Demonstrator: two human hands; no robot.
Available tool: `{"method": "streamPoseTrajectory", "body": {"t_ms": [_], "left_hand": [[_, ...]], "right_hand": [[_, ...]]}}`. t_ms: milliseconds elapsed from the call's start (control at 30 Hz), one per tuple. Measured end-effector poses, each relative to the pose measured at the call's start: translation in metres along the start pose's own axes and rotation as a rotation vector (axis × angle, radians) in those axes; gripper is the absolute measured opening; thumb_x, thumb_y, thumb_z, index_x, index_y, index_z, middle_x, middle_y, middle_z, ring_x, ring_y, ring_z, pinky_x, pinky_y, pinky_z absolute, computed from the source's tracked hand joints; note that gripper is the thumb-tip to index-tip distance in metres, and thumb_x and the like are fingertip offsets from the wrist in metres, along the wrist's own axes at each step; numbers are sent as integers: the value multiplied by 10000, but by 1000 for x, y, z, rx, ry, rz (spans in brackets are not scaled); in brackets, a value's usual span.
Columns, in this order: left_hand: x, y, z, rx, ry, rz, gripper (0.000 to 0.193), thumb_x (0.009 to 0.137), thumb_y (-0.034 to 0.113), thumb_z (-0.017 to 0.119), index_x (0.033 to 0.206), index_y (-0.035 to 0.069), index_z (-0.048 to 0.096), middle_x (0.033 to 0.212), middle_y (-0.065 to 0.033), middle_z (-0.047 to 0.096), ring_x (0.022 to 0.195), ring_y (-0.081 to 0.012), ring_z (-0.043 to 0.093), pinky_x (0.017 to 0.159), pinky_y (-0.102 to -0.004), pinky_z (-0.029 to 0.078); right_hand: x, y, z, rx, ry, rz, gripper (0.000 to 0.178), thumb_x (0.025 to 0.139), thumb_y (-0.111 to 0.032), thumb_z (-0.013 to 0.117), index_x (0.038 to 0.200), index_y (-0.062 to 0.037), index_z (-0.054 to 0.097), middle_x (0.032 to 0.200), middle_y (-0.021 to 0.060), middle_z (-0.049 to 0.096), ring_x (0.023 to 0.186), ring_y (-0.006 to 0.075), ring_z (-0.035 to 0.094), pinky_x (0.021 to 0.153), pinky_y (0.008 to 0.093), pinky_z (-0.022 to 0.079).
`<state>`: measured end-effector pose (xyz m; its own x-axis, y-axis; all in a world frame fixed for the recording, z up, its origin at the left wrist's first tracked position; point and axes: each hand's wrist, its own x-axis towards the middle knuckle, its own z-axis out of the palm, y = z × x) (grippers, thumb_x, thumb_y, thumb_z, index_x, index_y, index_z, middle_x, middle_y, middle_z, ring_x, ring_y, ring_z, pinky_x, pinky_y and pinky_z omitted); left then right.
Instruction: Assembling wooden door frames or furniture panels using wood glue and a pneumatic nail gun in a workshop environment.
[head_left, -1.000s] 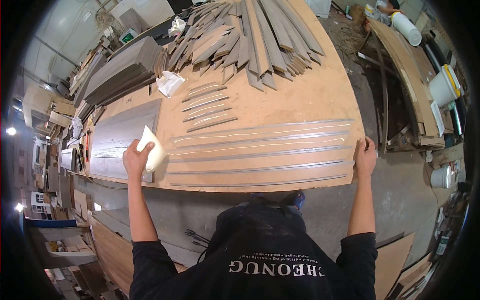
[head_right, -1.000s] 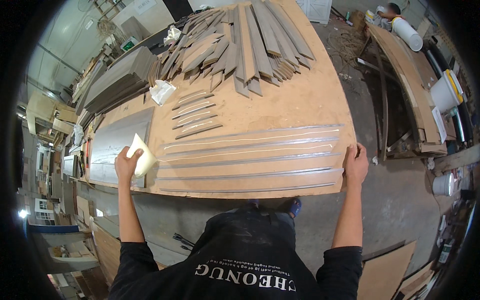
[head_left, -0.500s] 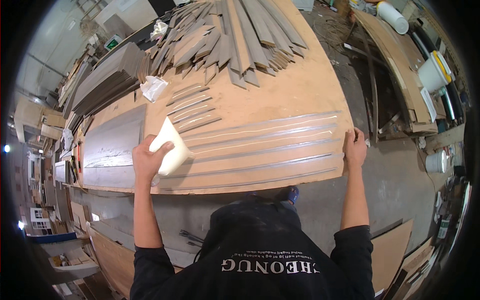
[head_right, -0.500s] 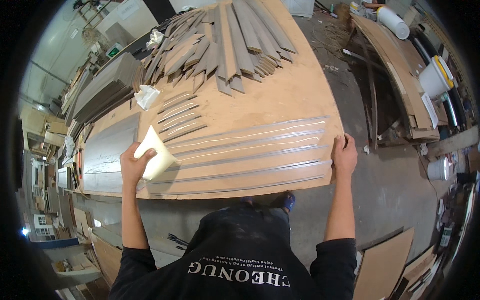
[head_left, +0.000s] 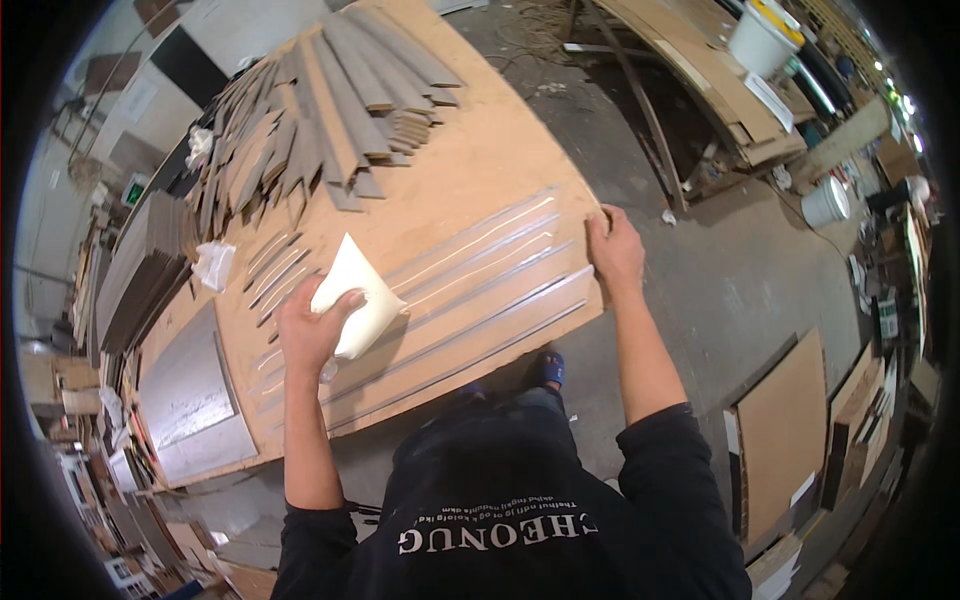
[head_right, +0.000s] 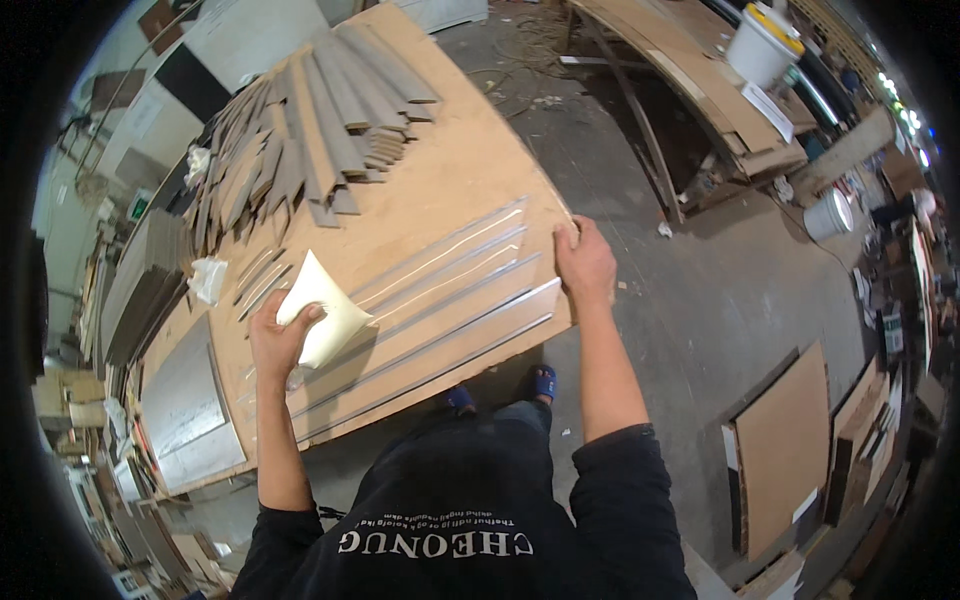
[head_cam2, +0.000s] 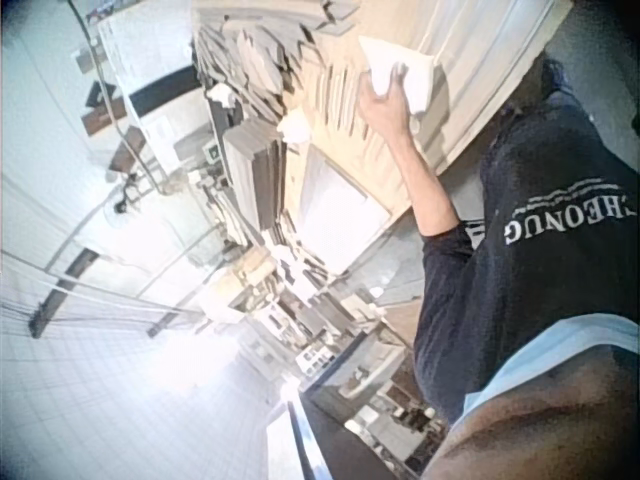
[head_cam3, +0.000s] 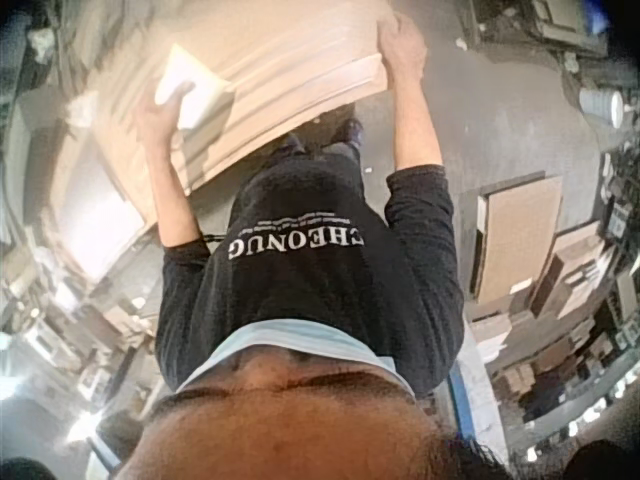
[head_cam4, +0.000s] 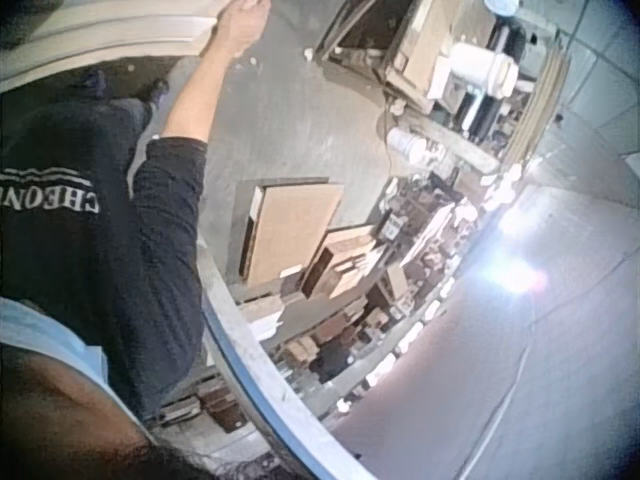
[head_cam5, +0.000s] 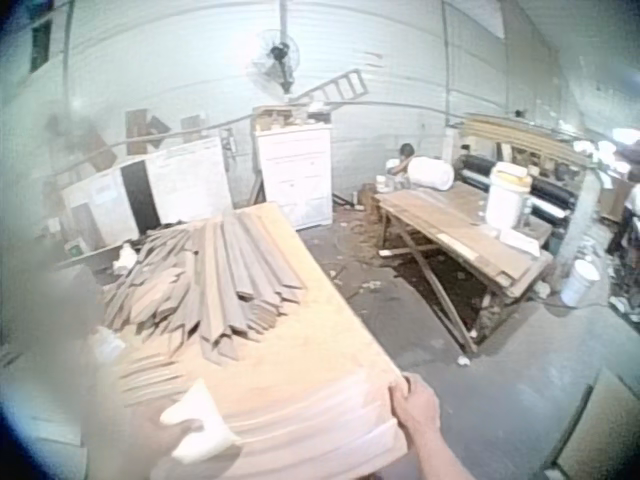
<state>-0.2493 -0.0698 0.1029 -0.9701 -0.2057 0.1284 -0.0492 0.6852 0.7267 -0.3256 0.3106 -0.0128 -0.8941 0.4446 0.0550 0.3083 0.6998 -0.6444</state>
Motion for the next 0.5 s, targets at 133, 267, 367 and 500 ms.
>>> {"method": "streamPoseTrajectory", "body": {"t_ms": [133,267,367,500], "left_hand": [[11,24,24,-13,-56,-1,227,718,166,796,866,28,696,718,-67,696,638,-109,632,608,-261,488],[21,39,44,-52,-109,38,227,723,156,797,871,22,690,708,-65,695,634,-103,627,605,-258,489],[26,45,60,-115,-130,22,233,723,142,799,878,14,681,712,-61,694,638,-96,621,610,-254,489],[29,45,75,-124,-163,33,249,715,137,806,883,10,673,722,-64,694,649,-98,624,618,-255,491]], "right_hand": [[1,3,-1,31,13,-10,432,850,-435,570,1140,-117,611,1056,166,655,985,364,613,834,434,481],[1,2,-2,27,16,8,429,852,-428,576,1146,-116,605,1070,161,652,986,356,616,842,423,481],[3,6,1,37,0,24,434,853,-429,580,1152,-116,600,1074,161,651,985,353,617,844,422,482],[5,2,-1,53,-17,51,407,860,-428,579,1113,-110,605,1036,151,661,953,345,625,822,431,485]]}}
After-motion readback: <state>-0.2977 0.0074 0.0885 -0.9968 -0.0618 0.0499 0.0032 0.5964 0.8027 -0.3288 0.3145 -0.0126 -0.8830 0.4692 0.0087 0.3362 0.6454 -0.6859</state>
